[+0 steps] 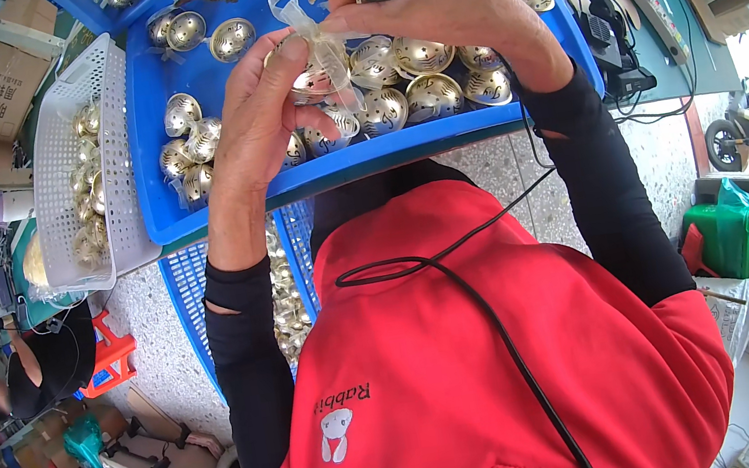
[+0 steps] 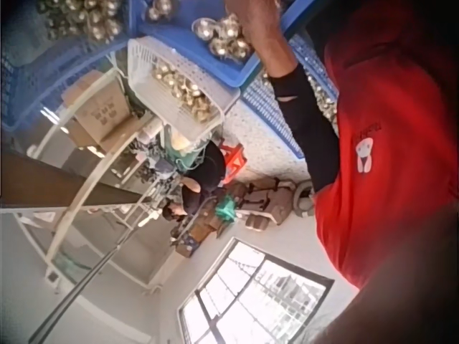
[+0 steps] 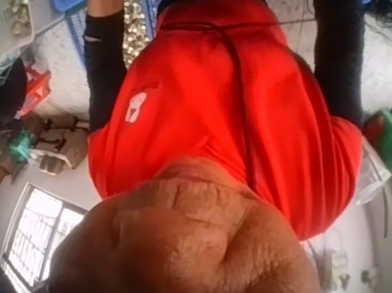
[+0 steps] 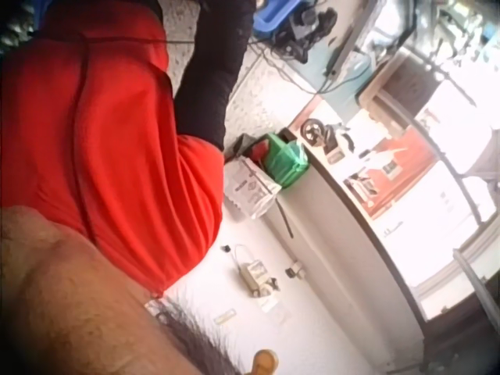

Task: Using a hot glue gun to attach white decorative ribbons to gold Christmas ornaments.

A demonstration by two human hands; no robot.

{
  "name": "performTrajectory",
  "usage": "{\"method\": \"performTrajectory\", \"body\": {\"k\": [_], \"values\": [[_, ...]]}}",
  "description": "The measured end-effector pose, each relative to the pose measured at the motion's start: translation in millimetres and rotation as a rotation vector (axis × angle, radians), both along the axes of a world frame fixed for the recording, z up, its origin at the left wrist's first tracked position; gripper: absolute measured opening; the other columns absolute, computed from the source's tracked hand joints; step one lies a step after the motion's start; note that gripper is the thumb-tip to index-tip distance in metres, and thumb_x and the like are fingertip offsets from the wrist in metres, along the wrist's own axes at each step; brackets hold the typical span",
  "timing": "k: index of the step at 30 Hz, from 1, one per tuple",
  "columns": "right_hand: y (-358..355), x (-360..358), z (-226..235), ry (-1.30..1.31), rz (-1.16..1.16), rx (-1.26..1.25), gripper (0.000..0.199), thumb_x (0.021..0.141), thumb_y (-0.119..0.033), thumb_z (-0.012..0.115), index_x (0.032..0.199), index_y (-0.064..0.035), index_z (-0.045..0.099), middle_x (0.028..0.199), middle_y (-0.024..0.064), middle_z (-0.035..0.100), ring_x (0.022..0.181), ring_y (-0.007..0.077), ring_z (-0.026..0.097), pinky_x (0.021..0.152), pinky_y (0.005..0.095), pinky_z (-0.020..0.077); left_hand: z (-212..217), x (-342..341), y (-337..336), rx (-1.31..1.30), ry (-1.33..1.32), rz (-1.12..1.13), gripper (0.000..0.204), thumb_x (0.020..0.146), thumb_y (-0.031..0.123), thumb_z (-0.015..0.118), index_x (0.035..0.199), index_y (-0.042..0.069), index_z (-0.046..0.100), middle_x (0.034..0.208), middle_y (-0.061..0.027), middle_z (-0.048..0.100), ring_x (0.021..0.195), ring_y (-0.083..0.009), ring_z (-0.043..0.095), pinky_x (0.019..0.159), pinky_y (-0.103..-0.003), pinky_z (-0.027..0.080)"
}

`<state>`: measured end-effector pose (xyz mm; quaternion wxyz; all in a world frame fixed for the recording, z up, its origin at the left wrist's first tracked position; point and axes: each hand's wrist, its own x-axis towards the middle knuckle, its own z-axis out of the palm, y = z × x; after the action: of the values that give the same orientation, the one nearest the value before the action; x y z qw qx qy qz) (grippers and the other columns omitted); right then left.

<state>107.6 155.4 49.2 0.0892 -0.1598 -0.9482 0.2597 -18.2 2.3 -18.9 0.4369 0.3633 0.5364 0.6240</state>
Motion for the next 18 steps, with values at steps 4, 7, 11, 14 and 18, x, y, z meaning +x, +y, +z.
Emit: {"method": "performTrajectory", "body": {"k": [4, 7, 11, 14, 18], "values": [[15, -9, -39, 0.754, 0.337, 0.02, 0.042, 0.076, -0.025, 0.073, 0.104, 0.0015, 0.057, 0.078, 0.0112, 0.06, 0.068, 0.017, 0.057, 0.058, 0.0302, 0.0455, -2, 4, 4, 0.068, -0.141, 0.038, 0.038, 0.092, 0.031, 0.05, 0.111, -0.001, 0.048, 0.096, -0.0124, 0.061, 0.075, -0.0197, 0.065, 0.048, -0.028, 0.054], [3, -1, -27, 0.761, 0.293, -0.226, 0.041, 0.075, -0.02, 0.075, 0.105, 0.0007, 0.057, 0.081, 0.007, 0.061, 0.072, 0.0131, 0.057, 0.061, 0.0283, 0.0466, -6, 7, 5, 0.08, -0.145, 0.08, 0.038, 0.092, 0.031, 0.05, 0.11, -0.002, 0.049, 0.096, -0.0121, 0.06, 0.076, -0.0192, 0.064, 0.048, -0.028, 0.055], [-3, 1, -33, 0.585, 0.064, -0.574, 0.041, 0.073, -0.014, 0.076, 0.105, 0.0011, 0.056, 0.085, 0.0044, 0.062, 0.077, 0.0099, 0.057, 0.064, 0.0264, 0.0477, -11, 12, 6, 0.063, -0.106, 0.173, 0.039, 0.091, 0.032, 0.051, 0.11, -0.002, 0.048, 0.093, -0.0104, 0.059, 0.075, -0.0171, 0.062, 0.048, -0.028, 0.054], [13, -11, -53, 0.993, 0.482, -0.229, 0.04, 0.073, -0.013, 0.076, 0.105, 0.001, 0.057, 0.088, 0.0043, 0.063, 0.077, 0.0094, 0.057, 0.066, 0.0261, 0.0482, -10, 16, 8, 0.057, -0.1, 0.179, 0.039, 0.091, 0.033, 0.051, 0.109, -0.002, 0.048, 0.091, -0.0096, 0.058, 0.074, -0.0159, 0.062, 0.047, -0.028, 0.054], [2, -8, -51, 0.677, 0.094, -0.562, 0.038, 0.073, -0.012, 0.076, 0.104, 0.0006, 0.057, 0.085, 0.0038, 0.063, 0.076, 0.0092, 0.057, 0.065, 0.0255, 0.0482, -13, 17, 6, 0.077, -0.093, 0.192, 0.037, 0.091, 0.033, 0.05, 0.107, -0.001, 0.049, 0.091, -0.0101, 0.059, 0.074, -0.0155, 0.062, 0.046, -0.028, 0.053]]}}
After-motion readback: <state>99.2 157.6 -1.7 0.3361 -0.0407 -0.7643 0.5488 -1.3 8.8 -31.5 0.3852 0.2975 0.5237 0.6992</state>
